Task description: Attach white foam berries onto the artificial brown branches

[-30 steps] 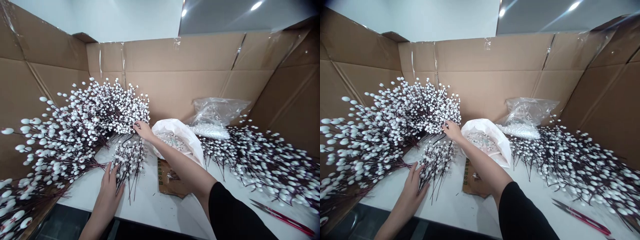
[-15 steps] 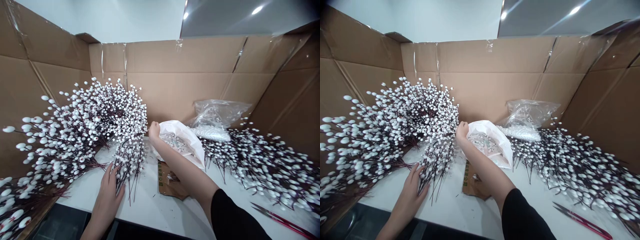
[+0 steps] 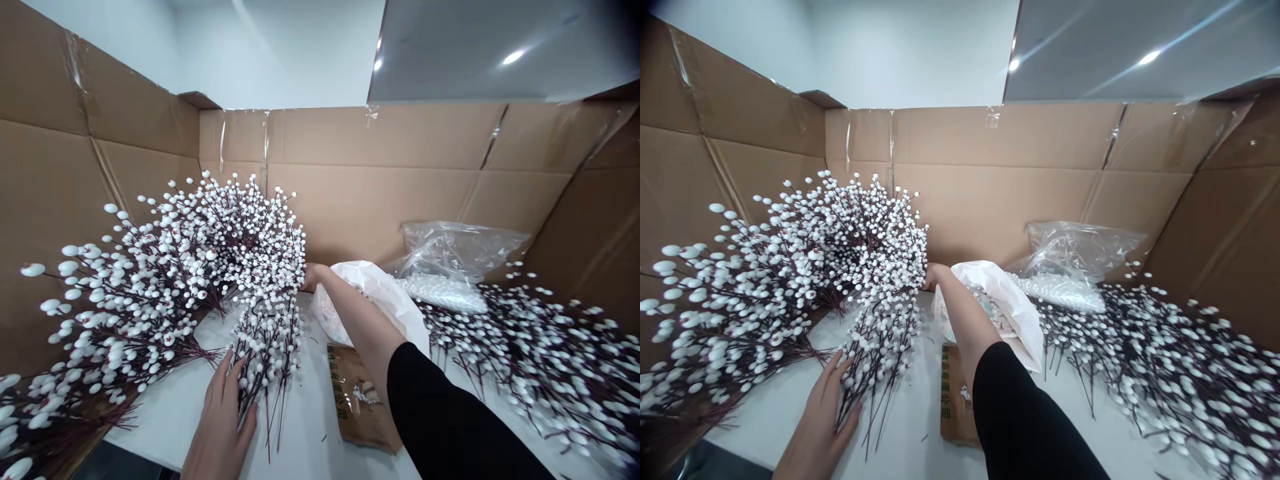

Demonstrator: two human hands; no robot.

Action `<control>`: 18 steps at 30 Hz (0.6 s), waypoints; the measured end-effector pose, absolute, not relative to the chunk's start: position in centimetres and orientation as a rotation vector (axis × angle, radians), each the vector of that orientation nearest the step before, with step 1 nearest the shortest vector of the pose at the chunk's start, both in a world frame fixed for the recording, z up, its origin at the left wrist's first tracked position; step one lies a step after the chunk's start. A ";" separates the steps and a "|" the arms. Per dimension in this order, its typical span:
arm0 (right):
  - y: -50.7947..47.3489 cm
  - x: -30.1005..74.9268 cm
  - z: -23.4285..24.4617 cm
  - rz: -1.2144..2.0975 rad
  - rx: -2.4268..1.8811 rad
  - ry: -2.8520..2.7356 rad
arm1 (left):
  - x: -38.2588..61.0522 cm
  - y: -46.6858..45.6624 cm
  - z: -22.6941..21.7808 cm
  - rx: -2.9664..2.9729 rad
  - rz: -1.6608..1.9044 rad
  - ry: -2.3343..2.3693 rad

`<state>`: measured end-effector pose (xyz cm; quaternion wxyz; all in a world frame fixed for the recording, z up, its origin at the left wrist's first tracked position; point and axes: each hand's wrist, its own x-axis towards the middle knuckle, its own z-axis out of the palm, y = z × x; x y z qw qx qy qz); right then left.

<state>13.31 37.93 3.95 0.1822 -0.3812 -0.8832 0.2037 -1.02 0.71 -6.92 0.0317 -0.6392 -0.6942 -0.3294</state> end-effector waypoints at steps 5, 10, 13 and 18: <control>38.6 13.4 2.8 0.818 -1.156 -2.536 | -1.2 0.7 -6.9 -1.982 -1.017 -2.146; 38.2 14.6 3.9 1.007 -1.123 -2.470 | -0.7 0.3 -6.3 -1.977 -1.029 -2.185; 38.1 15.9 5.1 1.096 -1.112 -2.431 | -0.5 0.2 -6.2 -1.961 -1.041 -2.201; 38.5 18.2 6.3 1.194 -1.074 -2.386 | -0.5 0.4 -6.3 -1.955 -1.062 -2.172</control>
